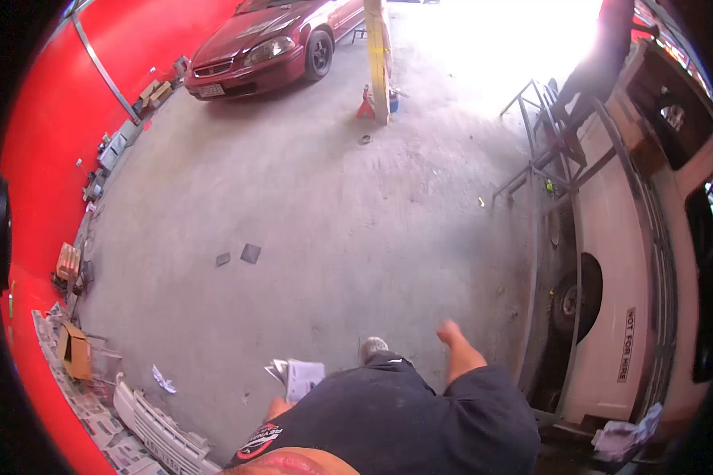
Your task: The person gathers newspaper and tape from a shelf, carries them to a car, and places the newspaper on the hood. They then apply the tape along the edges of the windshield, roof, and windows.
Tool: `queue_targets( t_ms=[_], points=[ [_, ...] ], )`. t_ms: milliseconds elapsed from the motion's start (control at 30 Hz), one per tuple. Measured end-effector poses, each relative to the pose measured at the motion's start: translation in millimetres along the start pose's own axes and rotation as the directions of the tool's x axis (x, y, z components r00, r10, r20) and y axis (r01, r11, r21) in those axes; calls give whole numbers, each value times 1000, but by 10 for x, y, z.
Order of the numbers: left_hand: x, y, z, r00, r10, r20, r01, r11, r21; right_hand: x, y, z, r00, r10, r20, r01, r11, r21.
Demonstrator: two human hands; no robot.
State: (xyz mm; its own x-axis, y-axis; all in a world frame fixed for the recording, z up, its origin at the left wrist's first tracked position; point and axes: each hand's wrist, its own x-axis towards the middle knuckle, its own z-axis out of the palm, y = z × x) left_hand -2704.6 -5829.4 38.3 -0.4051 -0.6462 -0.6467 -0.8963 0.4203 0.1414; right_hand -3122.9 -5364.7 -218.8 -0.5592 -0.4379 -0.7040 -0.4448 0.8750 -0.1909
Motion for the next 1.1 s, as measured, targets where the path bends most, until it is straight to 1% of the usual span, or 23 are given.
queue_targets(
  t_ms=[33,67,100,133,167,233,267,333,400,467,500,533,567,600,633,667,700,733,800,833,933,1033,1100],
  points=[
    [168,201,-254,997,37,-69,-38,999,-19,112,-568,-1018,933,243,-266,-78,857,510],
    [726,32,-156,967,172,-186,-172,985,21,-5,-1181,-2032,866,154,-477,143,837,529],
    [832,232,-323,981,120,-152,-136,985,-102,291,-1493,-2712,865,62,-499,246,814,527],
    [923,556,-676,991,71,-113,-95,971,-220,505,-1917,-3278,714,50,-698,410,779,475],
    [1081,788,-956,997,29,-72,-51,942,-332,635,-2244,-3843,789,56,-612,417,683,600],
    [1637,936,-1087,996,40,-85,-70,918,-391,769,-2837,-4792,810,-23,-586,479,603,638],
    [1926,996,-1182,995,45,-93,-80,904,-420,912,-2991,-5117,804,-38,-593,490,608,625],
    [2265,1133,-1416,998,36,-57,-54,933,-357,1201,-3276,-5522,807,-63,-588,495,616,613],
    [2629,1433,-1863,999,44,-33,-51,953,-297,1933,-3104,-5453,720,-129,-682,523,746,412],
    [2946,1651,-2289,998,53,41,-42,974,-224,2299,-2724,-5151,760,-93,-644,402,845,353],
    [3087,1738,-2468,995,52,80,-37,982,-185,2369,-2490,-4947,843,-33,-536,267,892,364],
    [3401,1736,-2560,985,54,161,-41,996,-82,2215,-2343,-4788,901,56,-429,153,887,436],
    [3523,1845,-2732,978,60,198,-52,997,-49,2905,-1541,-3709,693,-235,-682,355,934,38],
    [3658,1980,-2948,970,64,234,-62,998,-14,2693,-1295,-3436,882,-109,-458,204,965,162],
    [3800,2100,-3144,961,65,270,-74,997,23,2414,-1241,-3339,983,23,-184,22,971,239],
    [3987,2173,-3273,960,94,264,-108,993,38,2039,-1327,-3307,929,367,59,-341,778,528],
    [4227,2233,-3356,958,125,258,-144,988,56,1891,-1194,-3078,993,-10,117,35,975,-218],
    [4452,2331,-3466,955,157,253,-181,981,73,1704,-1123,-2889,979,-25,201,65,979,-194],
    [4821,2692,-3775,947,111,302,-157,978,135,1451,-1193,-2921,975,10,221,9,996,-87],
    [5031,2918,-3919,942,88,325,-147,976,161,1571,-1193,-3012,970,49,238,-49,999,-4],
    [5875,3462,-4282,876,151,457,-235,963,133,2219,-1058,-3300,944,172,283,-236,949,209],
    [6271,4394,-4906,931,179,319,-251,946,203,3532,-658,-3747,942,224,248,-299,898,323],
    [6450,5015,-5380,941,322,107,-337,921,195,4557,-446,-4303,961,237,139,-273,878,392]
  ],
)
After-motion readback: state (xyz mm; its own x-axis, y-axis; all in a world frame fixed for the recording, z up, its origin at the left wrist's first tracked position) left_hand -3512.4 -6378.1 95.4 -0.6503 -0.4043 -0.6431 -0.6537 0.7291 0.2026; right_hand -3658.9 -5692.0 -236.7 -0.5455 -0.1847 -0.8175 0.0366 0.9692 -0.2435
